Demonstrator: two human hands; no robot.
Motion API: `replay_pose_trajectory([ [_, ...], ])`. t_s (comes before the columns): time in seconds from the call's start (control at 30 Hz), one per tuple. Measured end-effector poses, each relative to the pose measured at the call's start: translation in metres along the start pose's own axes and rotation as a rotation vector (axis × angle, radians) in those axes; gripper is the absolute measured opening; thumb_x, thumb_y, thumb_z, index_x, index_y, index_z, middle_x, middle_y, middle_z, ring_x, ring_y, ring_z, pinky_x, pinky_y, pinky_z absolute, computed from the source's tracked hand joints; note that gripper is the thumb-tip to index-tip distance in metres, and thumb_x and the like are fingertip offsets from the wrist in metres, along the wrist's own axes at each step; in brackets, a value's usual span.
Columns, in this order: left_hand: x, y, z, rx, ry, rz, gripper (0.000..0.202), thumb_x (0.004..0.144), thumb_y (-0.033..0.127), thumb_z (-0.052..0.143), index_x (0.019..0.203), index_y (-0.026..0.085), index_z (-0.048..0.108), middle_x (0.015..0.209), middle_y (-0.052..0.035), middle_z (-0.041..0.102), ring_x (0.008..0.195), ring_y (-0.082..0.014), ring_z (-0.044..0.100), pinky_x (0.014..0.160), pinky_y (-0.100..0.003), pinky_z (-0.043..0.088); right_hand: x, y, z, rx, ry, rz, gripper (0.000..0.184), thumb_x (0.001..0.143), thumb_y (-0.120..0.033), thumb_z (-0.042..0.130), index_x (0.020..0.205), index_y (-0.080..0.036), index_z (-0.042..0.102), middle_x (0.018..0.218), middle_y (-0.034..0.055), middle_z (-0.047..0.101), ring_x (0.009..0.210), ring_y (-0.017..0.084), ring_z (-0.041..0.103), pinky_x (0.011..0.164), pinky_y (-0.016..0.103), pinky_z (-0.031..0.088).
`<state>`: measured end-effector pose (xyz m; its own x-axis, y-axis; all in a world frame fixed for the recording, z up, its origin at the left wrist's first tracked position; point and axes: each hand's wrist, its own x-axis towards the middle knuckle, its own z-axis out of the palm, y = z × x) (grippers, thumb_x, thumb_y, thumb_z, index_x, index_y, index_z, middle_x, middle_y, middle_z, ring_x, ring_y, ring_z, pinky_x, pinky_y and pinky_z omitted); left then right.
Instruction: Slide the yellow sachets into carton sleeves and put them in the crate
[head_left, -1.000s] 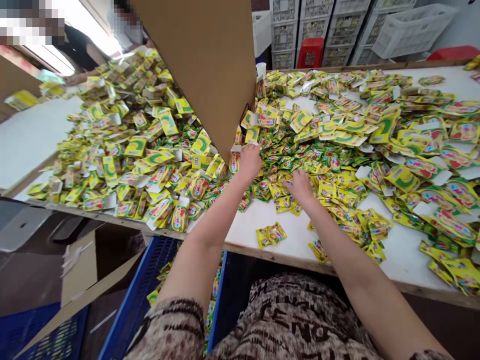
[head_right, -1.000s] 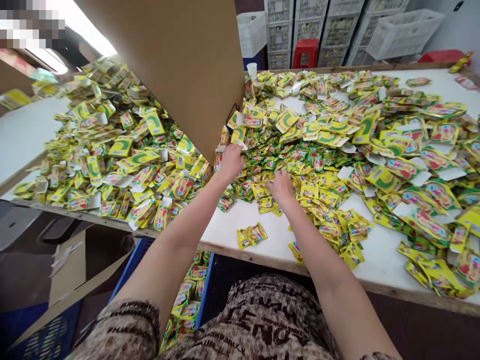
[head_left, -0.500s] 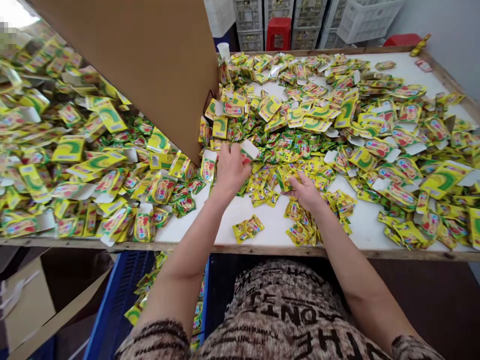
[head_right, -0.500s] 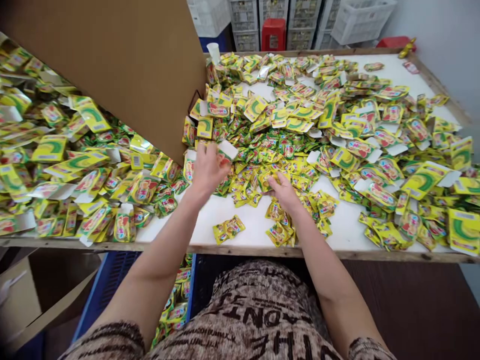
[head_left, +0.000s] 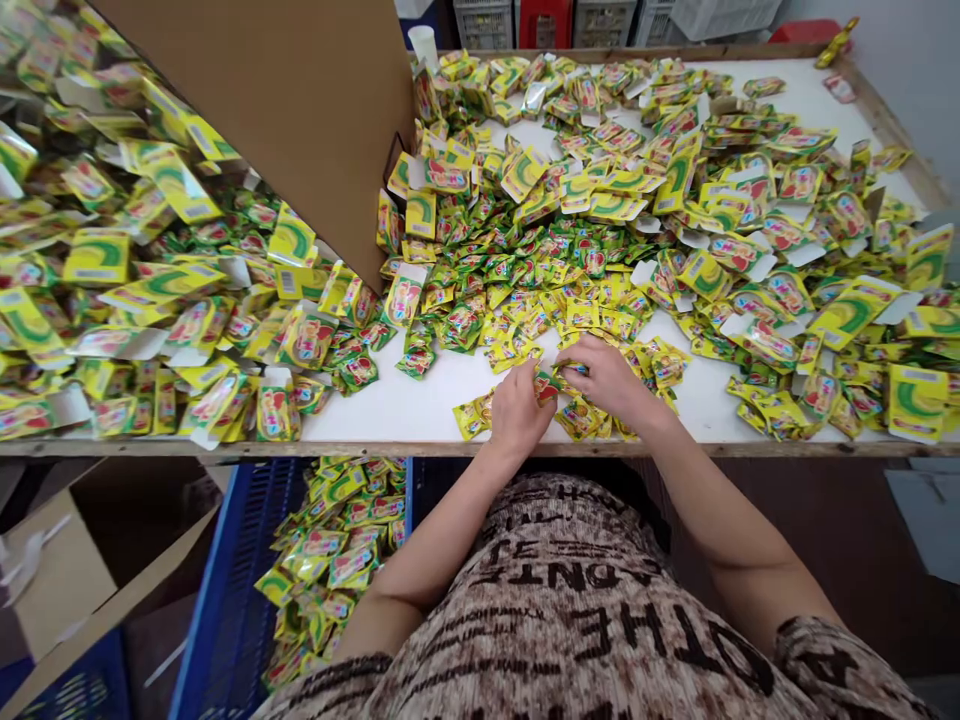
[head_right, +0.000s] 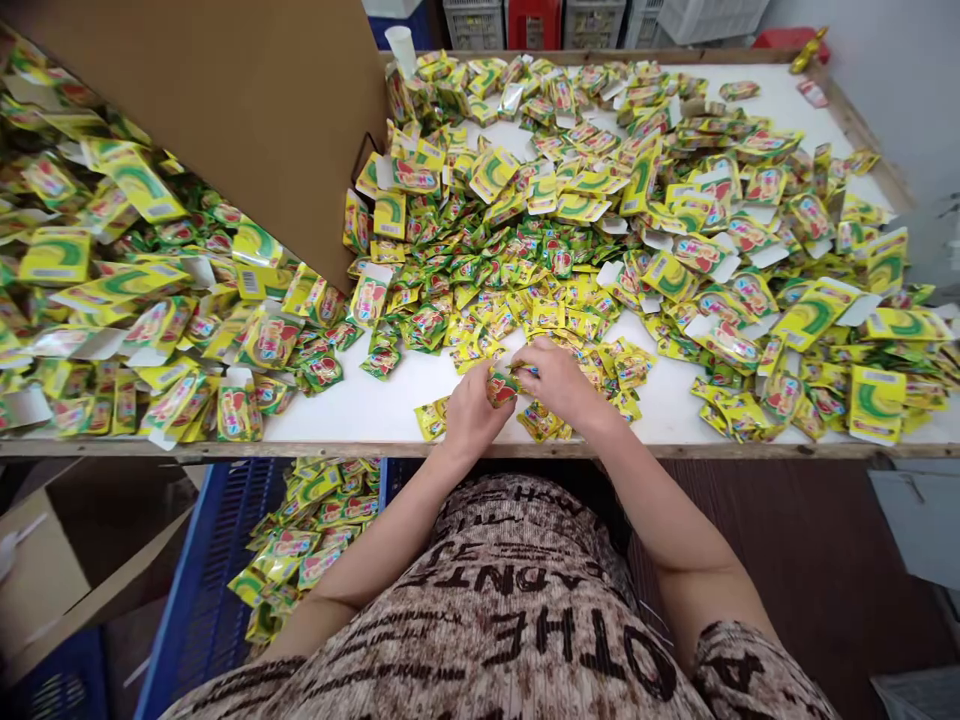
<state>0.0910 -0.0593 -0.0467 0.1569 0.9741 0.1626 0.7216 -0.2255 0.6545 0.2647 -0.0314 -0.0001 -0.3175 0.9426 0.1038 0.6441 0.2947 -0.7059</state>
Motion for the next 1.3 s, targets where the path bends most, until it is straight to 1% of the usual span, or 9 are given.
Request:
replay_pose_trajectory([
  [0.13, -0.011, 0.004, 0.013, -0.068, 0.002, 0.048, 0.056, 0.075, 0.019, 0.068, 0.127, 0.02, 0.048, 0.114, -0.0132, 0.062, 0.11, -0.0299, 0.06, 0.094, -0.045, 0.049, -0.003, -0.008, -0.003, -0.141, -0.029, 0.02, 0.018, 0.083, -0.017, 0.056, 0.096, -0.019, 0.068, 0.094, 0.0073, 0.063, 0.089, 0.021, 0.058, 0.08, 0.032, 0.044],
  [0.23, -0.02, 0.008, 0.024, -0.207, 0.045, -0.032, 0.058, 0.073, 0.022, 0.072, 0.126, 0.021, 0.048, 0.115, -0.0109, 0.062, 0.108, -0.0279, 0.06, 0.094, -0.044, 0.049, -0.003, -0.016, -0.005, -0.204, -0.028, 0.073, 0.014, 0.082, -0.019, 0.06, 0.094, -0.019, 0.067, 0.092, 0.0067, 0.064, 0.087, 0.022, 0.058, 0.077, 0.032, 0.043],
  [0.43, -0.03, 0.012, 0.027, -0.412, 0.039, -0.18, 0.047, 0.069, 0.021, 0.075, 0.111, 0.02, 0.053, 0.106, -0.0074, 0.063, 0.1, -0.024, 0.06, 0.089, -0.04, 0.049, -0.006, -0.037, -0.008, -0.397, -0.284, -0.022, 0.016, 0.08, -0.007, 0.055, 0.081, -0.018, 0.066, 0.087, 0.0079, 0.06, 0.072, 0.019, 0.055, 0.063, 0.031, 0.037],
  [0.6, -0.028, -0.002, 0.005, -0.915, -0.203, -0.243, 0.031, 0.079, 0.035, 0.071, 0.101, 0.02, 0.056, 0.087, -0.0004, 0.065, 0.082, -0.0159, 0.062, 0.076, -0.03, 0.051, -0.01, -0.031, -0.015, -0.078, -0.214, -0.035, 0.031, 0.08, -0.011, 0.064, 0.109, -0.021, 0.063, 0.094, 0.0052, 0.066, 0.083, 0.02, 0.058, 0.071, 0.031, 0.044],
  [0.7, -0.028, -0.01, -0.002, -1.127, -0.312, -0.251, 0.035, 0.076, 0.036, 0.077, 0.102, 0.019, 0.061, 0.091, -0.0015, 0.069, 0.087, -0.0163, 0.064, 0.081, -0.03, 0.052, -0.009, -0.023, -0.014, 0.028, -0.118, -0.08, 0.011, 0.083, -0.018, 0.066, 0.094, -0.021, 0.068, 0.082, 0.0028, 0.064, 0.078, 0.019, 0.058, 0.071, 0.031, 0.044],
  [0.87, -0.029, -0.011, -0.003, -1.169, -0.32, -0.282, 0.032, 0.073, 0.031, 0.08, 0.1, 0.019, 0.067, 0.095, -0.0008, 0.069, 0.09, -0.0148, 0.063, 0.085, -0.028, 0.049, -0.009, -0.02, -0.007, -0.05, -0.091, -0.202, 0.012, 0.086, -0.019, 0.065, 0.086, -0.023, 0.076, 0.099, 0.0079, 0.062, 0.096, 0.023, 0.054, 0.085, 0.039, 0.044],
  [1.1, -0.028, -0.012, 0.003, -1.055, -0.249, -0.281, 0.039, 0.07, 0.04, 0.081, 0.098, 0.015, 0.068, 0.09, -0.0012, 0.07, 0.085, -0.0159, 0.06, 0.082, -0.028, 0.047, -0.016, -0.028, 0.007, -0.131, -0.353, -0.19, 0.018, 0.091, -0.027, 0.062, 0.08, -0.019, 0.075, 0.099, 0.0107, 0.06, 0.099, 0.025, 0.052, 0.088, 0.042, 0.046],
  [1.2, -0.028, -0.004, -0.005, -1.097, -0.176, -0.335, 0.037, 0.069, 0.038, 0.082, 0.097, 0.016, 0.07, 0.088, -0.0004, 0.071, 0.082, -0.0152, 0.06, 0.079, -0.027, 0.048, -0.027, -0.029, 0.005, 0.06, -0.195, -0.132, 0.018, 0.094, -0.026, 0.057, 0.1, -0.021, 0.073, 0.099, 0.0091, 0.062, 0.096, 0.023, 0.057, 0.086, 0.039, 0.048],
  [1.3, -0.037, 0.01, -0.025, -1.17, -0.237, -0.347, 0.042, 0.073, 0.036, 0.08, 0.109, 0.018, 0.069, 0.101, -0.0031, 0.073, 0.091, -0.018, 0.064, 0.085, -0.03, 0.05, -0.049, -0.032, 0.002, 0.375, 0.019, 0.033, 0.023, 0.092, -0.026, 0.06, 0.114, -0.025, 0.065, 0.103, 0.0057, 0.065, 0.09, 0.019, 0.062, 0.079, 0.033, 0.051],
])
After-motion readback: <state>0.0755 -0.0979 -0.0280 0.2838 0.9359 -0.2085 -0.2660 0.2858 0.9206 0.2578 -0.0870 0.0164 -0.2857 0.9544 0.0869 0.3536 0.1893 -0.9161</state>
